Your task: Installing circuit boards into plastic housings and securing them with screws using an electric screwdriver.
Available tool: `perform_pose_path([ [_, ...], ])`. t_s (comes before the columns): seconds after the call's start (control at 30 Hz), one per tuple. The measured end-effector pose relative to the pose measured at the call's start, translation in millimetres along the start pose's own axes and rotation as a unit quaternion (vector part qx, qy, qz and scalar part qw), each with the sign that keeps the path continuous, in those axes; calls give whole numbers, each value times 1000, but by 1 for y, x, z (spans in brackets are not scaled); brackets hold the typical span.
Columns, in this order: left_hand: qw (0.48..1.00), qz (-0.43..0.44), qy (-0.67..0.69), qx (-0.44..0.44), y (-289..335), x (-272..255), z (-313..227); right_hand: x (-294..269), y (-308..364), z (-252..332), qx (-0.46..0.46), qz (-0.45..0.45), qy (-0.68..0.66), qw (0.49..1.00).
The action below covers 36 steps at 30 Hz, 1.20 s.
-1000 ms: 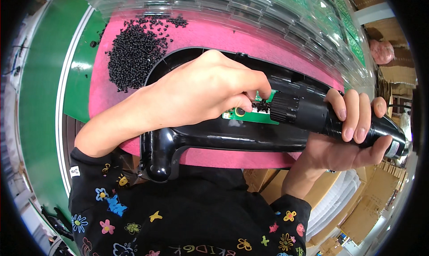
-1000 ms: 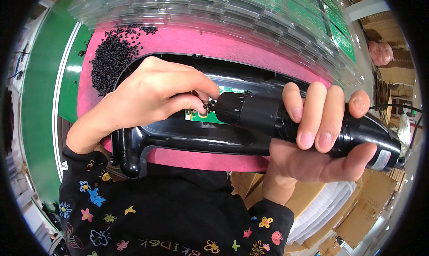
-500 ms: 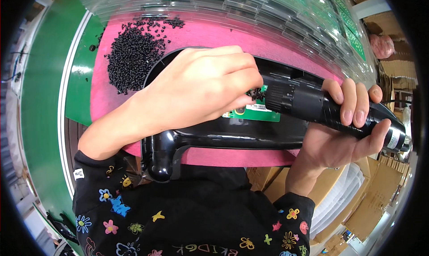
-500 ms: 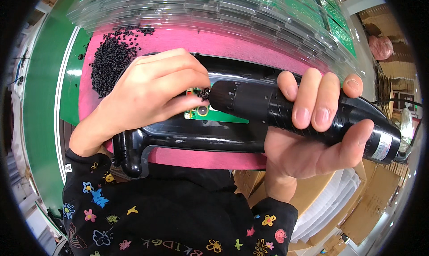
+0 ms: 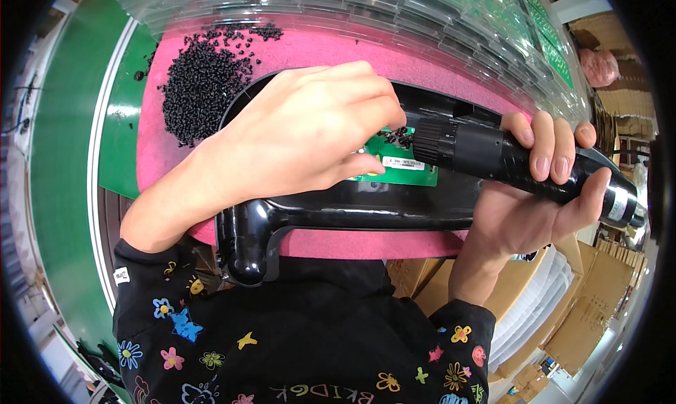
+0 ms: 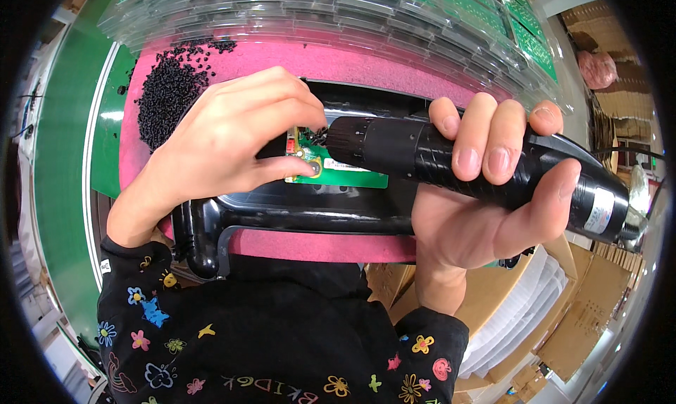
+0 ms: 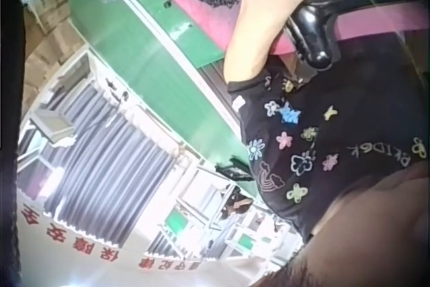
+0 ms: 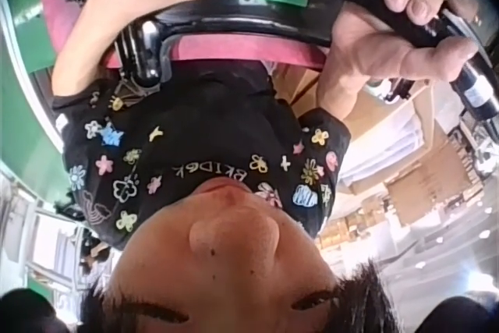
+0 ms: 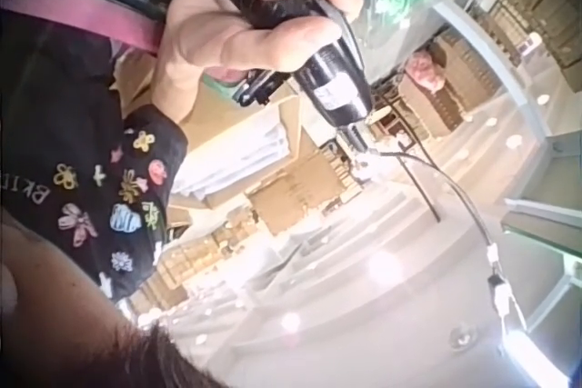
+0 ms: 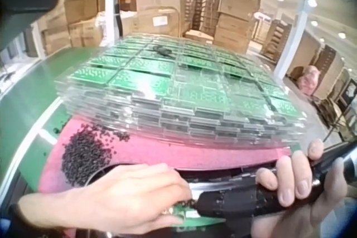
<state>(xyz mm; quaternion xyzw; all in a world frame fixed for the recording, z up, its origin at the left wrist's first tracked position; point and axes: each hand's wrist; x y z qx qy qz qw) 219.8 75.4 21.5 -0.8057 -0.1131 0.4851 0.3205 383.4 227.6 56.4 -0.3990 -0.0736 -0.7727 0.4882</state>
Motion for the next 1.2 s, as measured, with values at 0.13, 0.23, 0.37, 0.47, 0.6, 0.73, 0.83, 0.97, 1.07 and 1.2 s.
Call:
perform_pose_path([
  [0.13,999,23,-13,27,-2,-4,-1,0,0,0,14,-1,-26,1000],
  [0.23,996,15,-77,46,2,0,2,2,-1,-1,10,-5,-21,1000],
  [0.37,996,15,-71,51,0,-3,-1,4,0,0,11,0,-12,1000],
  [0.47,999,20,-35,31,-1,-7,-2,5,3,0,8,-13,28,999],
  [0.6,998,-66,0,-13,0,-7,3,-1,4,-13,-15,-32,118,992],
  [0.73,993,-84,-5,-79,-2,-7,5,-2,5,-16,-4,-17,122,992],
  [0.83,991,-91,-4,-96,-2,-8,6,-1,5,-19,-11,-21,154,988],
  [0.97,989,-48,7,-141,2,-5,8,3,5,-20,-1,-9,170,985],
  [1.07,991,-37,0,-125,6,-6,9,6,2,-22,9,17,190,982],
  [1.2,992,2,23,-124,8,-11,8,12,0,-22,-9,27,192,981],
])
Point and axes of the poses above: each hand's wrist, its own y-axis away from the middle knuckle, its own x-axis out of the palm, z = x × y, and after that the axes turned 12 degrees about x, right-handed
